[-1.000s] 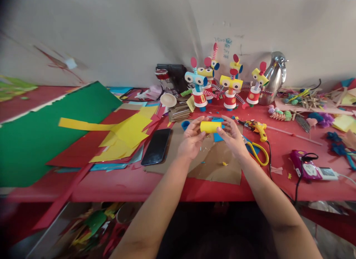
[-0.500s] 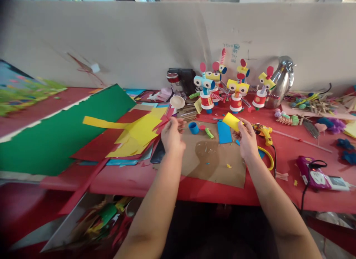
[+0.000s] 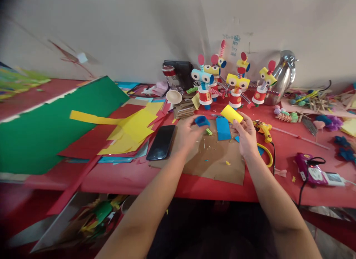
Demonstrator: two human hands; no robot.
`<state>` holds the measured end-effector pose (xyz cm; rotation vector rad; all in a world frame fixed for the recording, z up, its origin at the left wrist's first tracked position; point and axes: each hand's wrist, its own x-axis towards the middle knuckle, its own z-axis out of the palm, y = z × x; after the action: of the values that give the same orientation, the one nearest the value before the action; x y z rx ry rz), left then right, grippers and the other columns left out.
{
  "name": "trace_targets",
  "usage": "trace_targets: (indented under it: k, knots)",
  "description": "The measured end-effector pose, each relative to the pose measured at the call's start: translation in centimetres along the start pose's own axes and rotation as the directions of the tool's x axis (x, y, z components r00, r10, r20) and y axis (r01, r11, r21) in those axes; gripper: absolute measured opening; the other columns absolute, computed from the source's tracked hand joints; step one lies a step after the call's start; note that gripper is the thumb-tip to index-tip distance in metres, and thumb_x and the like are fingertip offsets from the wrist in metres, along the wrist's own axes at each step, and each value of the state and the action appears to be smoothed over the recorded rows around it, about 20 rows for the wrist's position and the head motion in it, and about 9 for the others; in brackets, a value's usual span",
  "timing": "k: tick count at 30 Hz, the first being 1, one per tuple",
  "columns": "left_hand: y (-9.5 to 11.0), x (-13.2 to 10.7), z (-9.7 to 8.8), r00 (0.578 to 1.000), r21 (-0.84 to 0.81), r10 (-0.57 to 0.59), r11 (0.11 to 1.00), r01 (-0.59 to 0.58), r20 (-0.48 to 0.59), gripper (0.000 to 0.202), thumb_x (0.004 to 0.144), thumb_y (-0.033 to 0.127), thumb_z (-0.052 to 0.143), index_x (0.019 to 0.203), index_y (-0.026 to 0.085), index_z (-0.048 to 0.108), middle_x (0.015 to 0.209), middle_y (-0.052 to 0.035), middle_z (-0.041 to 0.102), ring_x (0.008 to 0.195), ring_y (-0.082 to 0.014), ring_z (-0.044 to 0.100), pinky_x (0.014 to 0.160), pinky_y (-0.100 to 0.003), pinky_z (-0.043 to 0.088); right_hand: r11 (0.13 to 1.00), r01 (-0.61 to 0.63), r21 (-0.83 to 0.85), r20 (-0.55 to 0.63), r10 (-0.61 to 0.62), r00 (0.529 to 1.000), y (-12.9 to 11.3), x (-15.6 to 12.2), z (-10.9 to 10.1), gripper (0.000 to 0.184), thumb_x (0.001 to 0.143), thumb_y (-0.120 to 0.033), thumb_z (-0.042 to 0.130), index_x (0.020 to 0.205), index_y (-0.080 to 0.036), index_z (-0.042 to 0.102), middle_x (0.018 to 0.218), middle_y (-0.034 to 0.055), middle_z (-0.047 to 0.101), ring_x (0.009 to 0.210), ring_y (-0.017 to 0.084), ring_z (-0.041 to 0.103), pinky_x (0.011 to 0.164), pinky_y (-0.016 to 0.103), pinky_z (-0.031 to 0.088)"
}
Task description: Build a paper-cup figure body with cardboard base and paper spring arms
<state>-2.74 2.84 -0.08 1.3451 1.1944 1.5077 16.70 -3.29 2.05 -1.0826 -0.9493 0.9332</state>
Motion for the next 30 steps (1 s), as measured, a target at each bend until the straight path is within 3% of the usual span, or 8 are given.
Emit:
trace_targets:
  k: [2,5,8,12,16,23,27,30]
  knots:
    - [0.4,-1.1,1.7,0.988,0.023,-0.017,1.0,0.014,0.153,0.035,0.052,0.01,0.09,0.081,0.027,0.079,0.082,-0.0012,0.073,0.084,-0.0224,0.062,0.085,-0.035,0.048,0.999,0.033,-0.033,0.018,-0.033,0.999,0.0,-0.2,0.3,0.052,0.075,-0.053,0.078,0.12,-0.032,0.062,0.105,0.0028,0.07,0.09,0.02,0.066,0.08,0.035,0.054]
    - [0.6,-2.1,3.5,0.971,0.024,-0.052,0.999,0.048,0.235,0.037,0.044,0.009,0.093,0.074,0.026,0.079,0.077,-0.0017,0.07,0.081,-0.0223,0.059,0.08,-0.034,0.046,0.997,0.05,-0.053,0.094,-0.044,0.995,0.1,-0.4,0.6,0.053,0.075,-0.052,0.08,0.121,-0.031,0.062,0.106,0.0038,0.071,0.098,0.022,0.066,0.086,0.038,0.054]
    - [0.5,-2.7,3.9,0.967,-0.07,-0.091,0.991,0.111,0.239,0.032,0.045,0.013,0.094,0.07,0.023,0.077,0.075,-0.0017,0.067,0.078,-0.0206,0.057,0.076,-0.032,0.044,0.995,0.04,-0.088,0.2,-0.022,0.98,0.3,-0.5,0.8,0.049,0.077,-0.052,0.079,0.119,-0.03,0.064,0.108,0.0043,0.071,0.099,0.022,0.066,0.089,0.038,0.054]
    - [0.7,-3.2,3.3,0.955,-0.125,-0.161,0.972,0.197,0.251,0.033,0.053,0.025,0.092,0.082,0.022,0.077,0.083,-0.0024,0.071,0.081,-0.0205,0.061,0.074,-0.031,0.045,0.98,0.098,-0.175,0.274,-0.047,0.961,0.4,-0.5,0.5,0.05,0.079,-0.054,0.079,0.121,-0.03,0.066,0.107,0.0038,0.07,0.098,0.021,0.065,0.091,0.038,0.054]
    - [0.8,-3.2,3.2,0.955,-0.059,-0.179,0.978,0.198,0.237,0.035,0.056,0.033,0.091,0.086,0.022,0.077,0.087,-0.0031,0.072,0.084,-0.0209,0.063,0.077,-0.032,0.046,0.956,0.165,-0.242,0.281,-0.094,0.955,0.6,-0.4,0.3,0.048,0.081,-0.053,0.077,0.122,-0.03,0.067,0.107,0.0033,0.07,0.096,0.021,0.064,0.093,0.04,0.053]
    - [0.6,-3.0,3.3,0.958,-0.057,-0.179,0.979,0.197,0.222,0.039,0.054,0.03,0.091,0.089,0.023,0.078,0.084,-0.0017,0.072,0.084,-0.021,0.062,0.078,-0.033,0.045,0.954,0.207,-0.218,0.297,-0.138,0.945,0.5,-0.6,0.5,0.047,0.082,-0.051,0.077,0.125,-0.033,0.066,0.113,0.0033,0.069,0.1,0.022,0.063,0.092,0.041,0.054]
    - [0.6,-2.9,3.3,0.961,-0.049,-0.204,0.975,0.216,0.189,0.036,0.05,0.027,0.092,0.082,0.022,0.077,0.081,-0.0004,0.071,0.081,-0.0196,0.059,0.076,-0.032,0.044,0.96,0.202,-0.195,0.293,-0.14,0.946,0.1,-0.5,0.3,0.056,0.079,-0.049,0.079,0.131,-0.035,0.061,0.13,0.005,0.063,0.115,0.025,0.061,0.099,0.043,0.053]
    - [0.6,-2.9,3.3,0.954,-0.077,-0.238,0.964,0.255,0.183,0.035,0.049,0.026,0.092,0.08,0.021,0.076,0.079,-0.0003,0.069,0.078,-0.0193,0.059,0.073,-0.031,0.045,0.965,0.195,-0.173,0.264,-0.145,0.953,0.0,-0.4,0.1,0.059,0.08,-0.049,0.077,0.133,-0.036,0.058,0.135,0.0056,0.061,0.116,0.025,0.061,0.099,0.044,0.053]
